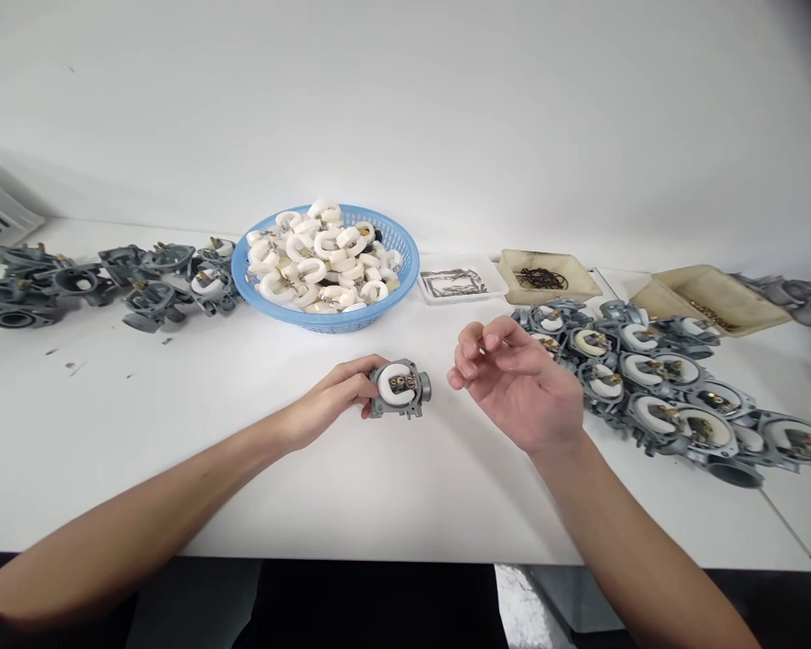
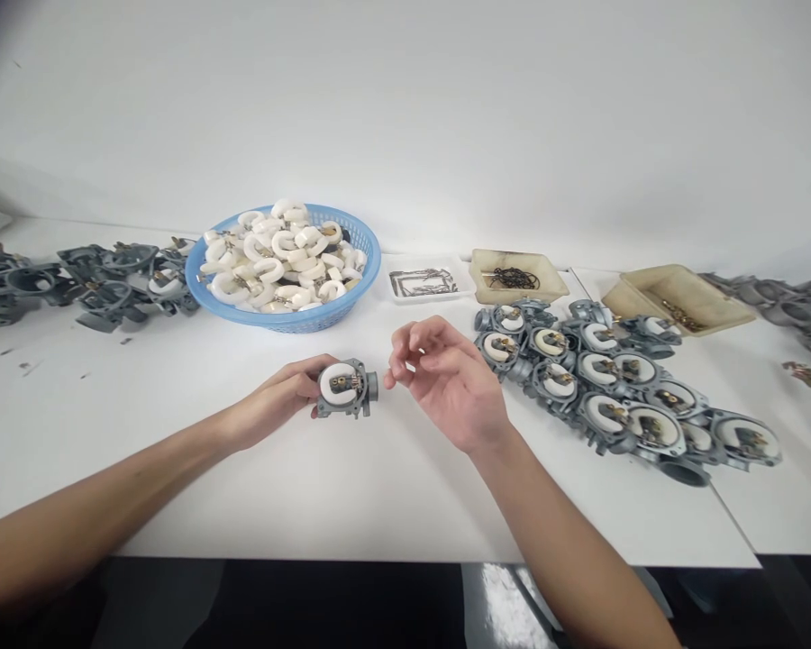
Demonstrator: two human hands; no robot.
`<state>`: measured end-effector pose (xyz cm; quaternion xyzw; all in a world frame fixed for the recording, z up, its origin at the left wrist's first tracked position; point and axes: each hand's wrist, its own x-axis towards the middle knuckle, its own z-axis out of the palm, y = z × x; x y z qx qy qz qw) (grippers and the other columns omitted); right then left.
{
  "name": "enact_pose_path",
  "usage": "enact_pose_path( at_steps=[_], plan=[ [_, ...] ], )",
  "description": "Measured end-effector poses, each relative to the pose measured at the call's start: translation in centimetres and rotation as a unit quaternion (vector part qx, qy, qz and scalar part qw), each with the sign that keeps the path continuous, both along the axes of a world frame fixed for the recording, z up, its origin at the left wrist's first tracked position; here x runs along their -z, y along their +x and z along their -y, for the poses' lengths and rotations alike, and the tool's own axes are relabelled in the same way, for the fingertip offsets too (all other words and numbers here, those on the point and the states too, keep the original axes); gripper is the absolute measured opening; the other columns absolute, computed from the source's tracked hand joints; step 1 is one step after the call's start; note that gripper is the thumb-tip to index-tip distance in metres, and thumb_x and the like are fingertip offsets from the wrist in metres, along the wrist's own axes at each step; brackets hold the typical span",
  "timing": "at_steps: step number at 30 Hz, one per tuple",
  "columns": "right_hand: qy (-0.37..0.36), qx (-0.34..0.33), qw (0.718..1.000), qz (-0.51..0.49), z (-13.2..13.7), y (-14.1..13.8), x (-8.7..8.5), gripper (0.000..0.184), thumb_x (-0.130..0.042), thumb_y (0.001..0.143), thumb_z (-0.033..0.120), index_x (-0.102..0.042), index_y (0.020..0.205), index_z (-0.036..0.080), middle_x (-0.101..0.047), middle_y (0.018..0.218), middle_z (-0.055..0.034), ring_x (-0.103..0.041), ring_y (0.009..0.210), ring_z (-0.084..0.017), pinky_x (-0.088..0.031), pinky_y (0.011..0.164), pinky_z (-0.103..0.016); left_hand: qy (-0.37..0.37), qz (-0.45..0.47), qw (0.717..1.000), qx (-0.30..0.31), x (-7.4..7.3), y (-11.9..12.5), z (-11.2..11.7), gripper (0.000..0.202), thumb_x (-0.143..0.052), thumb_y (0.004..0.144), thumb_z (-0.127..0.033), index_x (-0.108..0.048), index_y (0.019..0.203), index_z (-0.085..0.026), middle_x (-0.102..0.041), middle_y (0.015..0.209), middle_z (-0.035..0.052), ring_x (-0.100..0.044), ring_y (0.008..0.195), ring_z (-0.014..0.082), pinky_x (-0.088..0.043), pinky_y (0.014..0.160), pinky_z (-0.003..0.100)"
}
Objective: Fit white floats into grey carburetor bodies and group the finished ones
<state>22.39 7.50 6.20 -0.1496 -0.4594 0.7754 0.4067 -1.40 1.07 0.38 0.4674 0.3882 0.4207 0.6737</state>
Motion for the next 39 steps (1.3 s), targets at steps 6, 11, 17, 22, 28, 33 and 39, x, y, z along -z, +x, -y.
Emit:
enact_pose_path(
  at_steps=[6,11,17,22,28,33,39],
  plan=[
    [0.014,0.034,0.999,0.024,0.0,-0.1,0.3,0.023,-0.063,0.081,0.003,-0.069,0.084,0.025,-0.061,0.088,0.0011,-0.059,0.080,-0.011,-0.054,0.075,-0.027,-0.005,0.009,1.000,0.002,-0.1,0.0,0.0,0.030,-0.050,0.083,-0.017,-0.068,0.107,-0.013,-0.064,0.095,0.0078,-0.051,0.077,0.0167,-0.040,0.066,0.030],
    [0.079,0.070,0.990,0.092,-0.1,-0.2,0.9,0.023,-0.067,0.078,0.001,-0.066,0.081,0.024,-0.060,0.093,0.0004,-0.059,0.081,-0.013,-0.051,0.073,-0.028,-0.011,0.012,1.000,0.004,-0.2,0.0,-0.1,0.030,-0.049,0.082,-0.017,-0.067,0.106,-0.013,-0.063,0.093,0.0080,-0.051,0.077,0.0171,-0.040,0.066,0.030],
    [0.411,0.154,0.860,0.262,0.4,-0.4,1.7,0.023,-0.055,0.092,0.005,-0.069,0.092,0.023,-0.061,0.099,-0.0051,-0.060,0.091,-0.019,-0.050,0.082,-0.037,-0.011,0.040,0.999,0.009,-0.4,-0.1,0.0,0.029,-0.046,0.086,-0.026,-0.066,0.104,-0.012,-0.060,0.093,0.0080,-0.050,0.076,0.0182,-0.040,0.067,0.032],
    [0.493,0.074,0.810,0.309,0.7,-0.7,1.9,0.023,-0.063,0.093,0.013,-0.067,0.113,0.024,-0.061,0.110,-0.0076,-0.062,0.103,-0.022,-0.052,0.092,-0.040,0.005,0.026,1.000,0.017,-0.7,-0.1,0.1,0.026,-0.049,0.084,-0.022,-0.065,0.102,-0.013,-0.060,0.096,0.0088,-0.049,0.082,0.0197,-0.040,0.068,0.031],
    [0.507,0.074,0.803,0.306,0.1,-0.5,2.0,0.029,-0.071,0.089,0.018,-0.065,0.116,0.025,-0.062,0.111,-0.0075,-0.062,0.103,-0.023,-0.053,0.092,-0.040,0.008,0.022,0.999,0.026,-0.7,-0.2,0.1,0.028,-0.050,0.084,-0.022,-0.066,0.105,-0.013,-0.062,0.096,0.0090,-0.049,0.080,0.0192,-0.040,0.068,0.032],
    [0.533,0.078,0.790,0.294,0.2,-0.5,1.8,0.040,-0.072,0.083,0.013,-0.062,0.119,0.026,-0.067,0.110,-0.0057,-0.063,0.103,-0.024,-0.053,0.091,-0.041,0.017,0.008,0.999,0.032,-0.2,-0.3,0.1,0.032,-0.050,0.083,-0.021,-0.067,0.109,-0.013,-0.064,0.096,0.0094,-0.049,0.078,0.0189,-0.039,0.068,0.032],
    [0.531,0.074,0.785,0.312,0.4,-0.6,1.7,0.035,-0.069,0.085,0.011,-0.062,0.116,0.026,-0.070,0.105,-0.0039,-0.063,0.098,-0.022,-0.054,0.089,-0.040,0.020,0.006,0.999,0.036,-0.1,-0.3,0.1,0.032,-0.050,0.084,-0.019,-0.067,0.110,-0.013,-0.064,0.099,0.0092,-0.050,0.080,0.0188,-0.040,0.069,0.032]
  ],
)
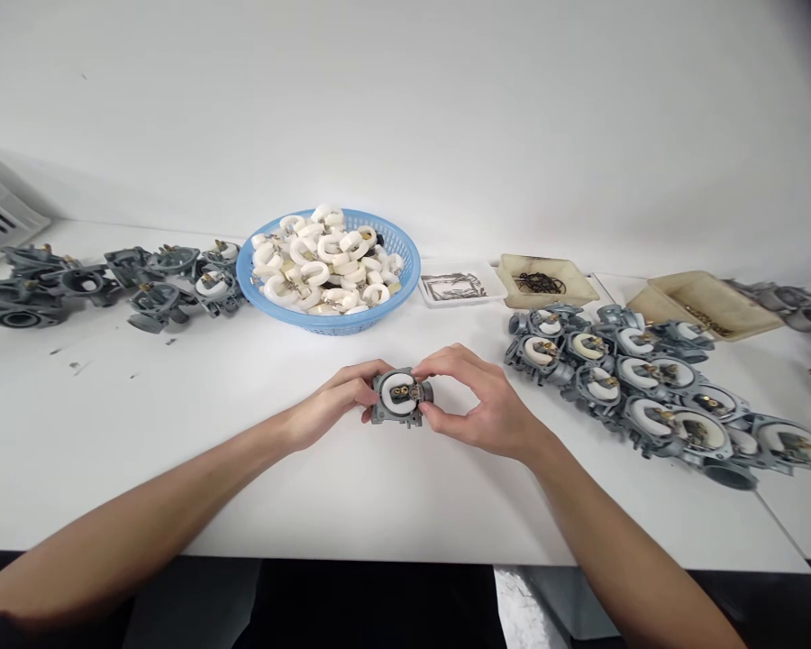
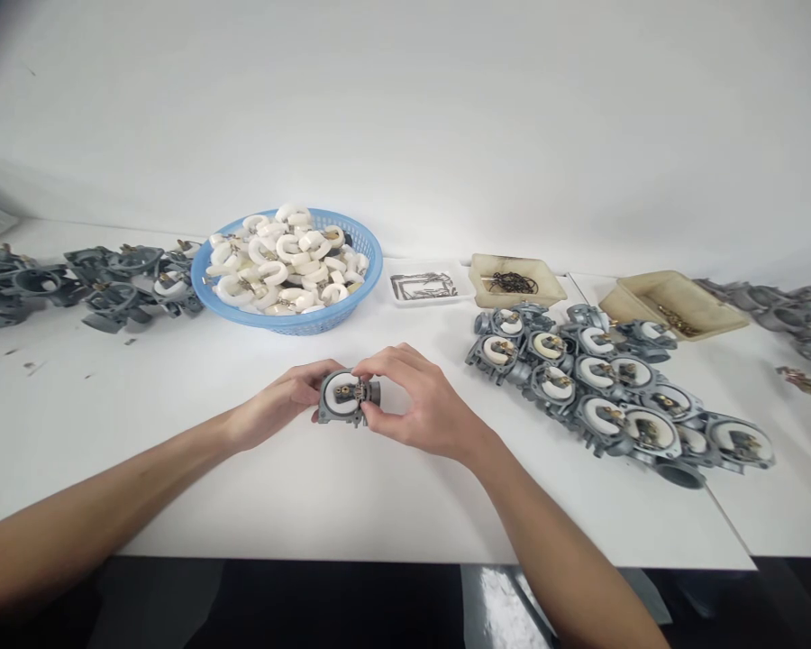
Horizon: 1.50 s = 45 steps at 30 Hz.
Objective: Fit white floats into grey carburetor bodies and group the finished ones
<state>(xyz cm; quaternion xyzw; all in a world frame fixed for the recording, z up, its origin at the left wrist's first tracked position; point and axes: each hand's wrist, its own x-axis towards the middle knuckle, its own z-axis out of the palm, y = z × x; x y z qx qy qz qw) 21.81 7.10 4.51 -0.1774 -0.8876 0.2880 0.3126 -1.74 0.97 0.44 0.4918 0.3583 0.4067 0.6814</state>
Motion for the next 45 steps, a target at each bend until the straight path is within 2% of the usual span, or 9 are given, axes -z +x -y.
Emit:
enact_pose_path(
  at_steps=[14,21,28,31,34,38,45],
  plan=[
    [-0.011,-0.014,0.999,-0.027,-0.03,-0.15,0.42,0.026,-0.066,0.088,0.012,-0.066,0.111,0.025,-0.069,0.100,-0.0056,-0.064,0.090,-0.021,-0.057,0.084,-0.040,0.009,-0.019,1.000,0.002,-0.16,-0.02,0.03,0.030,-0.052,0.084,-0.020,-0.068,0.108,-0.014,-0.064,0.096,0.0084,-0.051,0.079,0.0187,-0.042,0.068,0.032],
    [-0.001,-0.007,0.999,-0.031,-0.01,-0.22,0.55,0.018,-0.066,0.088,0.013,-0.069,0.102,0.025,-0.070,0.103,-0.0071,-0.067,0.091,-0.021,-0.058,0.080,-0.037,0.014,-0.020,1.000,0.009,-0.35,-0.03,0.03,0.029,-0.054,0.084,-0.022,-0.068,0.108,-0.015,-0.064,0.096,0.0084,-0.050,0.079,0.0188,-0.042,0.069,0.032],
    [-0.007,-0.008,0.999,-0.036,-0.03,-0.32,0.53,0.019,-0.065,0.088,0.010,-0.068,0.100,0.024,-0.069,0.102,-0.0066,-0.065,0.083,-0.018,-0.057,0.076,-0.035,0.015,-0.014,1.000,0.006,-0.19,0.05,-0.04,0.027,-0.054,0.085,-0.021,-0.067,0.108,-0.014,-0.064,0.097,0.0084,-0.050,0.080,0.0184,-0.041,0.068,0.031],
    [0.005,-0.001,0.999,-0.036,-0.07,-0.26,0.61,0.019,-0.065,0.088,0.011,-0.068,0.100,0.025,-0.069,0.101,-0.0062,-0.065,0.086,-0.019,-0.057,0.078,-0.037,0.018,-0.016,1.000,0.000,-0.07,0.09,-0.05,0.027,-0.054,0.084,-0.022,-0.067,0.107,-0.014,-0.064,0.096,0.0084,-0.050,0.079,0.0184,-0.041,0.068,0.031],
    [0.010,0.005,1.000,-0.007,-0.04,-0.05,0.64,0.031,-0.073,0.084,0.018,-0.067,0.113,0.026,-0.066,0.113,-0.0086,-0.064,0.105,-0.025,-0.056,0.091,-0.042,0.018,-0.019,1.000,-0.004,-0.02,0.08,-0.06,0.026,-0.054,0.084,-0.021,-0.067,0.105,-0.014,-0.063,0.094,0.0079,-0.050,0.078,0.0181,-0.040,0.068,0.031],
    [-0.017,-0.008,0.996,0.091,0.18,0.02,0.55,0.071,-0.087,0.076,0.036,-0.055,0.138,0.030,-0.053,0.144,-0.0121,-0.053,0.132,-0.032,-0.052,0.106,-0.048,0.020,-0.024,1.000,0.002,-0.09,0.02,0.00,0.024,-0.055,0.084,-0.021,-0.067,0.104,-0.016,-0.062,0.094,0.0062,-0.052,0.079,0.0180,-0.041,0.068,0.030],
    [-0.004,-0.012,0.994,0.111,0.25,-0.44,0.67,0.059,-0.081,0.081,0.024,-0.057,0.134,0.028,-0.067,0.127,-0.0073,-0.066,0.114,-0.026,-0.057,0.097,-0.042,0.030,-0.052,0.998,0.022,-0.57,-0.12,0.07,0.021,-0.054,0.088,-0.022,-0.067,0.103,-0.017,-0.059,0.094,0.0048,-0.050,0.080,0.0179,-0.043,0.072,0.031]
  ],
)
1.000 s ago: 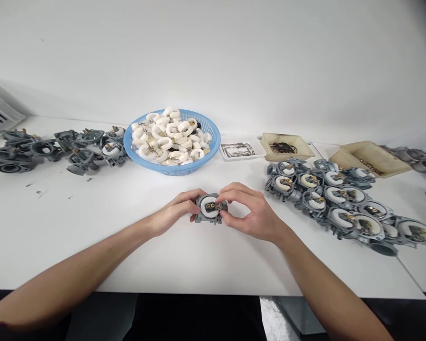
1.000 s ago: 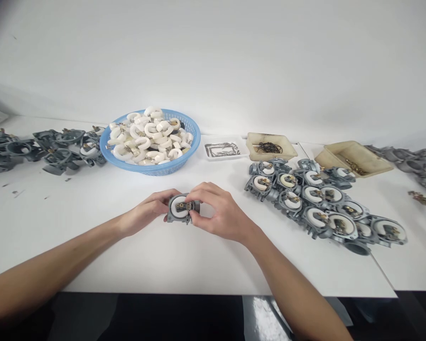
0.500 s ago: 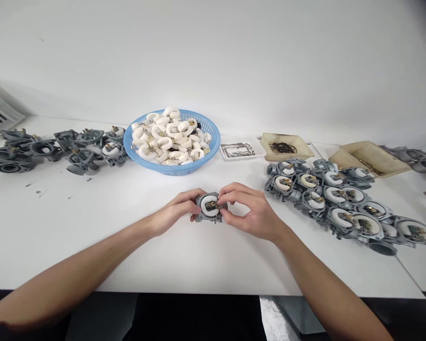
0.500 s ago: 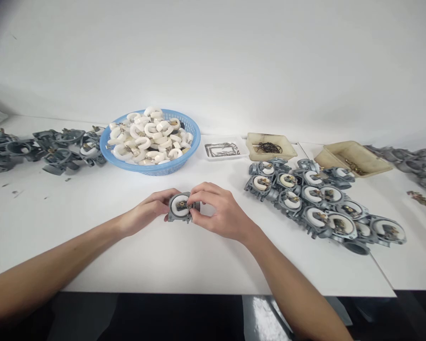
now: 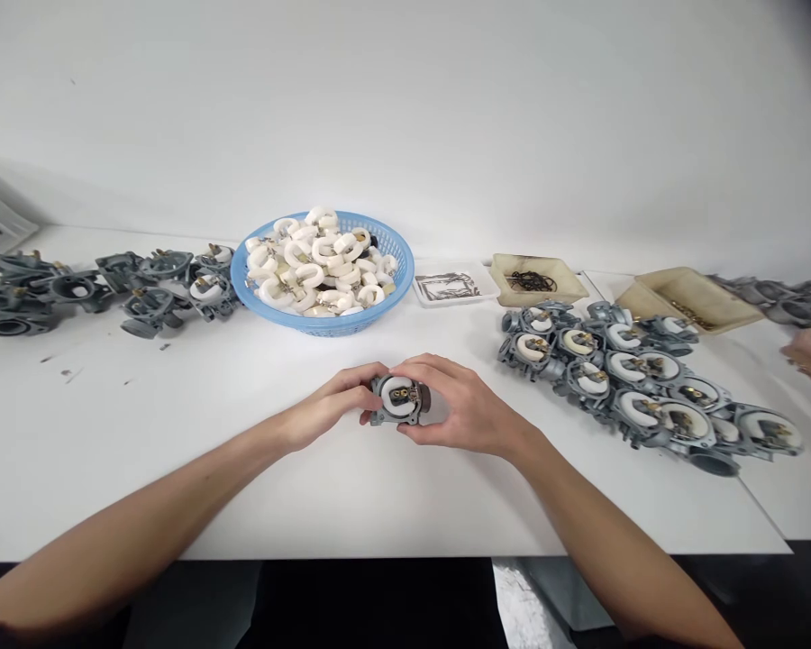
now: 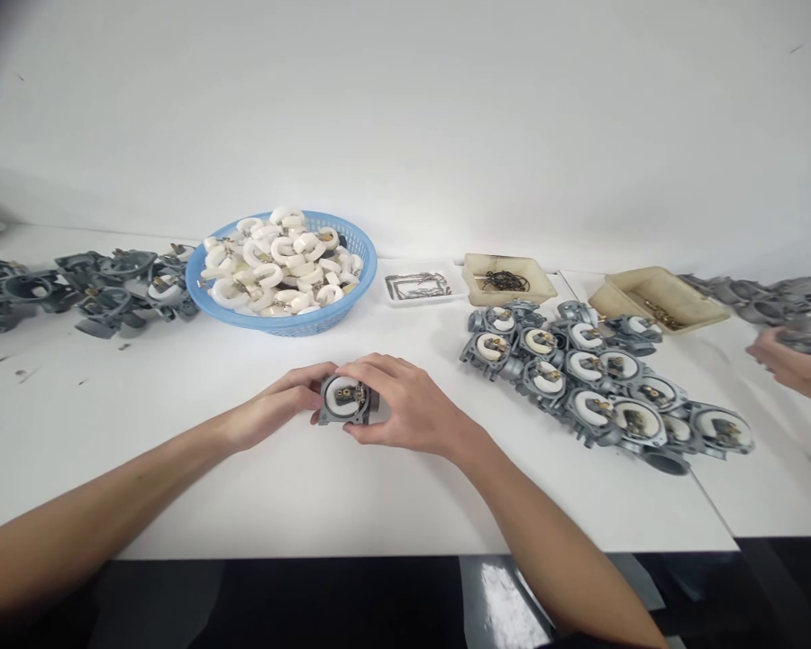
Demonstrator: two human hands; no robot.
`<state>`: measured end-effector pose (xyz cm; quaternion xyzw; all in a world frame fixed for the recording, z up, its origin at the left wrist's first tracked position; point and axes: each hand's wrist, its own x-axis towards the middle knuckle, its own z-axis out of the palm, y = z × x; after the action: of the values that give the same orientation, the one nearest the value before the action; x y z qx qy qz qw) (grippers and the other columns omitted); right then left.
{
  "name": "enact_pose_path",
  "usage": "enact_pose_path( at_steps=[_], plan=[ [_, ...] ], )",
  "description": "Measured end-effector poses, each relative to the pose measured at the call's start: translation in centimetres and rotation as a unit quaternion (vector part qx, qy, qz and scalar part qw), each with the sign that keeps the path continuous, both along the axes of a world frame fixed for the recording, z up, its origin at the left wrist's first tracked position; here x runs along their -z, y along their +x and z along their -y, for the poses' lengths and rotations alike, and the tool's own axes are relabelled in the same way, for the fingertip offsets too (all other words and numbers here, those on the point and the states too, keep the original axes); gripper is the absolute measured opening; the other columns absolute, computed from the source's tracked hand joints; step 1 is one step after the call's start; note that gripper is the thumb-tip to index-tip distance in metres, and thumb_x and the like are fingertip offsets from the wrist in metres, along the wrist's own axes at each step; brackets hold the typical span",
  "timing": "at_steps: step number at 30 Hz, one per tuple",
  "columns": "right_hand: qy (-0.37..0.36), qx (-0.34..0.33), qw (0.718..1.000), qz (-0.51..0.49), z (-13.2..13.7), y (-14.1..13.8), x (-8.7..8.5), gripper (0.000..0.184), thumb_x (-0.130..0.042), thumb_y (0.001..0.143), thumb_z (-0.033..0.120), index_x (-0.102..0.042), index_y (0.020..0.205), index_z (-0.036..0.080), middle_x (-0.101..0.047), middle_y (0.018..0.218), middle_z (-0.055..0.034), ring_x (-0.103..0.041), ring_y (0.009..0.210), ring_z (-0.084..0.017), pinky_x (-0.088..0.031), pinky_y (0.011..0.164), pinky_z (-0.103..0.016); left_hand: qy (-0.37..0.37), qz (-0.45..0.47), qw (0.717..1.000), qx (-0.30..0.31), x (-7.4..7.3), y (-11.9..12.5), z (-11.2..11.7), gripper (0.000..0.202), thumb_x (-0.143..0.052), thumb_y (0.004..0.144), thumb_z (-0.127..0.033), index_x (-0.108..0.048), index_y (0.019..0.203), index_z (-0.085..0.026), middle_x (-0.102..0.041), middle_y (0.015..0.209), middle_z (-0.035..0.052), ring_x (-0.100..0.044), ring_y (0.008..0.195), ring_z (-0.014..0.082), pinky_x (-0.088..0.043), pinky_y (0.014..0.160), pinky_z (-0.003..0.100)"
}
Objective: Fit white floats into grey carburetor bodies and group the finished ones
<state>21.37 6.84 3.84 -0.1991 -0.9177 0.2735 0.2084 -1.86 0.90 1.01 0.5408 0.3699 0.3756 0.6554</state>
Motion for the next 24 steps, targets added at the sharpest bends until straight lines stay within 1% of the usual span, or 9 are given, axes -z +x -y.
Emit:
enact_pose_path(
  at_steps=[4,6,9,10,12,14,17,20,24],
  plan=[
    [0.080,-0.012,0.997,-0.012,0.1,0.2,0.1,0.059,-0.079,0.083,0.027,-0.055,0.137,0.028,-0.067,0.130,-0.0086,-0.066,0.115,-0.028,-0.057,0.095,-0.043,0.008,-0.014,1.000,0.017,0.0,-0.2,0.0,0.019,-0.055,0.090,-0.023,-0.066,0.104,-0.018,-0.059,0.095,0.0044,-0.051,0.082,0.0180,-0.044,0.076,0.032],
    [0.147,-0.006,0.989,-0.003,0.4,0.6,-0.3,0.056,-0.076,0.087,0.029,-0.055,0.138,0.027,-0.066,0.131,-0.0104,-0.066,0.115,-0.029,-0.056,0.095,-0.046,0.008,-0.012,1.000,0.020,-0.1,-0.3,0.1,0.032,-0.055,0.090,-0.025,-0.062,0.121,-0.021,-0.061,0.099,0.0050,-0.053,0.087,0.0196,-0.045,0.080,0.034],
    [0.223,0.030,0.974,0.005,0.7,1.6,-1.5,0.049,-0.071,0.091,0.029,-0.056,0.138,0.024,-0.065,0.131,-0.0123,-0.066,0.115,-0.029,-0.056,0.096,-0.046,-0.008,0.000,1.000,0.009,-0.8,-0.5,0.4,0.064,-0.055,0.092,-0.028,-0.033,0.152,-0.031,-0.062,0.101,0.0037,-0.057,0.088,0.0205,-0.044,0.089,0.040],
    [0.232,0.050,0.971,0.000,0.6,2.2,-2.0,0.049,-0.071,0.092,0.029,-0.056,0.138,0.025,-0.065,0.131,-0.0122,-0.065,0.116,-0.029,-0.056,0.097,-0.045,-0.012,-0.003,1.000,0.005,-1.1,-0.5,0.5,0.071,-0.055,0.092,-0.029,-0.024,0.156,-0.033,-0.062,0.102,0.0033,-0.057,0.086,0.0200,-0.044,0.091,0.041],
    [0.229,0.107,0.967,-0.017,0.4,3.8,-2.7,0.050,-0.074,0.090,0.030,-0.058,0.137,0.026,-0.065,0.131,-0.0109,-0.065,0.118,-0.028,-0.056,0.098,-0.043,-0.014,-0.026,1.000,-0.004,-1.7,-0.4,0.6,0.073,-0.056,0.092,-0.031,-0.022,0.156,-0.033,-0.062,0.104,0.0037,-0.057,0.083,0.0193,-0.044,0.092,0.042],
    [0.216,0.178,0.959,-0.034,-0.2,6.2,-3.1,0.050,-0.076,0.088,0.030,-0.059,0.135,0.027,-0.066,0.132,-0.0093,-0.066,0.119,-0.028,-0.056,0.101,-0.042,-0.019,-0.061,0.998,-0.017,-2.1,-0.3,0.6,0.067,-0.057,0.092,-0.033,-0.029,0.152,-0.033,-0.061,0.102,0.0032,-0.056,0.083,0.0195,-0.044,0.091,0.041],
    [0.220,0.288,0.931,-0.038,-1.3,11.0,-3.3,0.050,-0.079,0.086,0.034,-0.062,0.133,0.027,-0.067,0.131,-0.0082,-0.065,0.120,-0.031,-0.054,0.105,-0.048,-0.039,-0.097,0.994,-0.029,-2.0,0.0,0.6,0.057,-0.058,0.092,-0.036,-0.038,0.146,-0.033,-0.059,0.096,0.0011,-0.056,0.083,0.0195,-0.043,0.091,0.040],
    [0.188,0.404,0.895,-0.035,-2.5,16.5,-3.8,0.056,-0.082,0.082,0.041,-0.064,0.133,0.027,-0.069,0.129,-0.0085,-0.068,0.113,-0.032,-0.057,0.097,-0.048,-0.045,-0.095,0.994,-0.031,-1.6,0.1,0.5,0.055,-0.058,0.092,-0.037,-0.039,0.144,-0.034,-0.059,0.094,-0.0002,-0.055,0.082,0.0190,-0.043,0.090,0.038],
    [0.139,0.515,0.844,-0.058,-3.8,23.4,-5.6,0.064,-0.085,0.078,0.040,-0.064,0.135,0.018,-0.068,0.131,-0.0161,-0.068,0.113,-0.030,-0.055,0.096,-0.040,-0.047,-0.083,0.995,-0.038,-1.5,0.0,0.6,0.055,-0.060,0.092,-0.037,-0.039,0.144,-0.036,-0.059,0.093,-0.0012,-0.053,0.081,0.0183,-0.043,0.089,0.037]
  ],
)
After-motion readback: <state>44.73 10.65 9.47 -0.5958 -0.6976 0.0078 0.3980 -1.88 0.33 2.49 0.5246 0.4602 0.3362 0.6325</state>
